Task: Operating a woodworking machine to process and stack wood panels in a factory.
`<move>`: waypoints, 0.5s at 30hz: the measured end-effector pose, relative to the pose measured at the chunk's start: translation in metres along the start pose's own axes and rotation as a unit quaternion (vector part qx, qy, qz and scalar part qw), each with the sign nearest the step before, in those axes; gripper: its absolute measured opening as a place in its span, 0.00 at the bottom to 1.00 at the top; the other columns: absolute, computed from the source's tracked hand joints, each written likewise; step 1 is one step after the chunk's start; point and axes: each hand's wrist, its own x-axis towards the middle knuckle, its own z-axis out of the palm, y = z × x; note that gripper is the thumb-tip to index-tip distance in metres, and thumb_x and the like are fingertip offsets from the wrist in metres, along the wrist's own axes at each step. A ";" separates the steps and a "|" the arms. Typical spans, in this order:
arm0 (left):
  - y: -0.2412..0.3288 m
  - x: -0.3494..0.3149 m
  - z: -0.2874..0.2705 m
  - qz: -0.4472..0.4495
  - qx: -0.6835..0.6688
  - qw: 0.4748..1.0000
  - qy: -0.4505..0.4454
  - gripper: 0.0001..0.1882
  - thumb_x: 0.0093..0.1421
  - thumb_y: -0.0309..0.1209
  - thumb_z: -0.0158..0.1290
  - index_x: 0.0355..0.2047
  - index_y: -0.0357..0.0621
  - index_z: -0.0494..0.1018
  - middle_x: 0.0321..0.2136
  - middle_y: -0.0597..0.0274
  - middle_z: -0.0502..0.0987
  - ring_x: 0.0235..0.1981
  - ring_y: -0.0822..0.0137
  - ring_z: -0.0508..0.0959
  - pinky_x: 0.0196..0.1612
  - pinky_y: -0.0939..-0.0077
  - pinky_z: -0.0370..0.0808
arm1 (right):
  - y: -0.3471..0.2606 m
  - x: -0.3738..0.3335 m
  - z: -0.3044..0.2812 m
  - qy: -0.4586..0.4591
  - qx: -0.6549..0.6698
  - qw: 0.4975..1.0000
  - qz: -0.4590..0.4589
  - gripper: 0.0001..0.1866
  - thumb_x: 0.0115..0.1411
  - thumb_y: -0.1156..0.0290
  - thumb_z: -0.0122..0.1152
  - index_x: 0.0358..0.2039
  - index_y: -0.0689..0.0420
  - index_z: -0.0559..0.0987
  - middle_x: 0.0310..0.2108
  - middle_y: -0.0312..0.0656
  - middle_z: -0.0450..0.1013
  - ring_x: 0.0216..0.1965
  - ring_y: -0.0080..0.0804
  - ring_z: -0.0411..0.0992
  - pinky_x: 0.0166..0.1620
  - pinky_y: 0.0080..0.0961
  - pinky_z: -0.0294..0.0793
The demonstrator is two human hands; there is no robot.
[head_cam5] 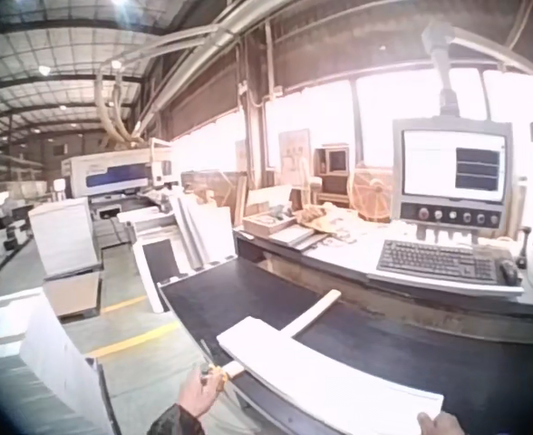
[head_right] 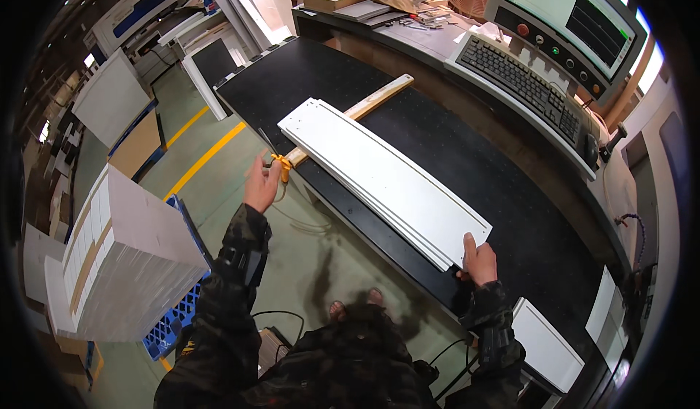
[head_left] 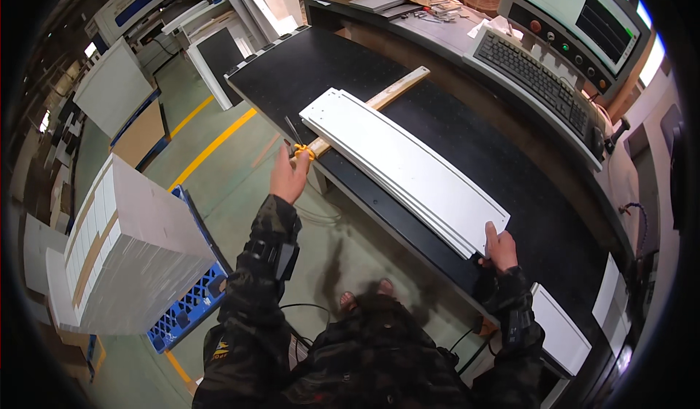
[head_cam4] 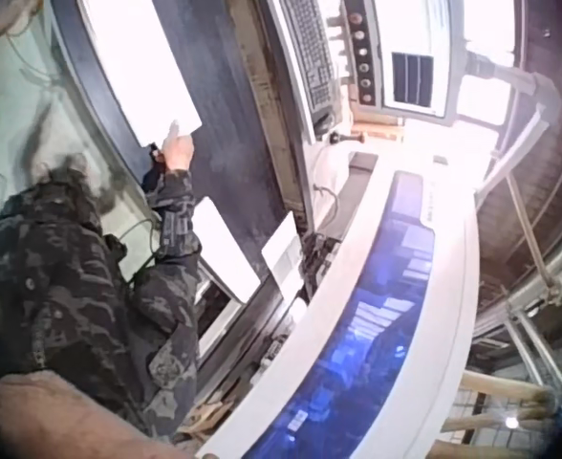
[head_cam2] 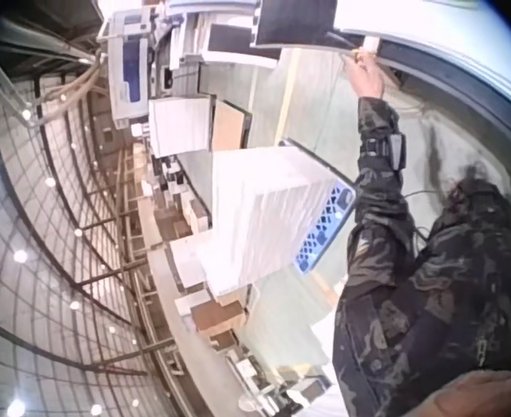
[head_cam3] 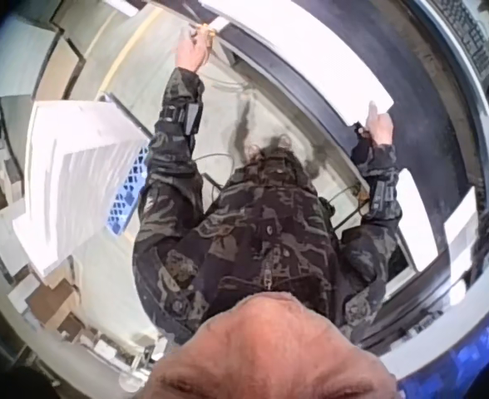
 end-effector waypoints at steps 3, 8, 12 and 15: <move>-0.011 0.046 0.020 -0.018 0.014 0.997 0.072 0.31 0.79 0.52 0.50 0.61 0.32 0.77 0.51 0.36 0.85 0.53 0.49 0.86 0.56 0.56 0.80 | -0.025 0.005 0.012 0.029 -0.080 0.996 -0.026 0.45 0.77 0.39 0.53 0.19 0.73 0.80 0.17 0.56 0.78 0.18 0.47 0.82 0.28 0.41 0.84; -0.004 0.079 0.038 -0.015 0.039 0.999 0.006 0.32 0.83 0.51 0.42 0.51 0.29 0.79 0.44 0.41 0.87 0.50 0.47 0.86 0.56 0.56 0.80 | -0.039 0.016 0.015 0.038 -0.178 0.982 -0.055 0.46 0.76 0.38 0.54 0.18 0.72 0.81 0.18 0.64 0.77 0.24 0.59 0.83 0.37 0.51 0.84; 0.015 0.069 0.037 -0.021 0.048 0.999 0.005 0.27 0.83 0.47 0.42 0.40 0.35 0.78 0.37 0.52 0.87 0.32 0.52 0.87 0.41 0.59 0.81 | -0.026 0.028 0.000 0.055 -0.243 0.965 -0.085 0.46 0.73 0.33 0.55 0.20 0.70 0.83 0.22 0.66 0.78 0.32 0.70 0.81 0.40 0.62 0.78; 0.057 0.045 0.033 0.223 0.093 0.970 0.005 0.22 0.83 0.41 0.43 0.40 0.35 0.76 0.30 0.50 0.84 0.28 0.49 0.81 0.38 0.55 0.79 | -0.044 0.026 -0.011 0.221 -0.192 0.947 -0.133 0.29 0.75 0.49 0.62 0.32 0.67 0.84 0.22 0.60 0.78 0.26 0.54 0.81 0.33 0.47 0.78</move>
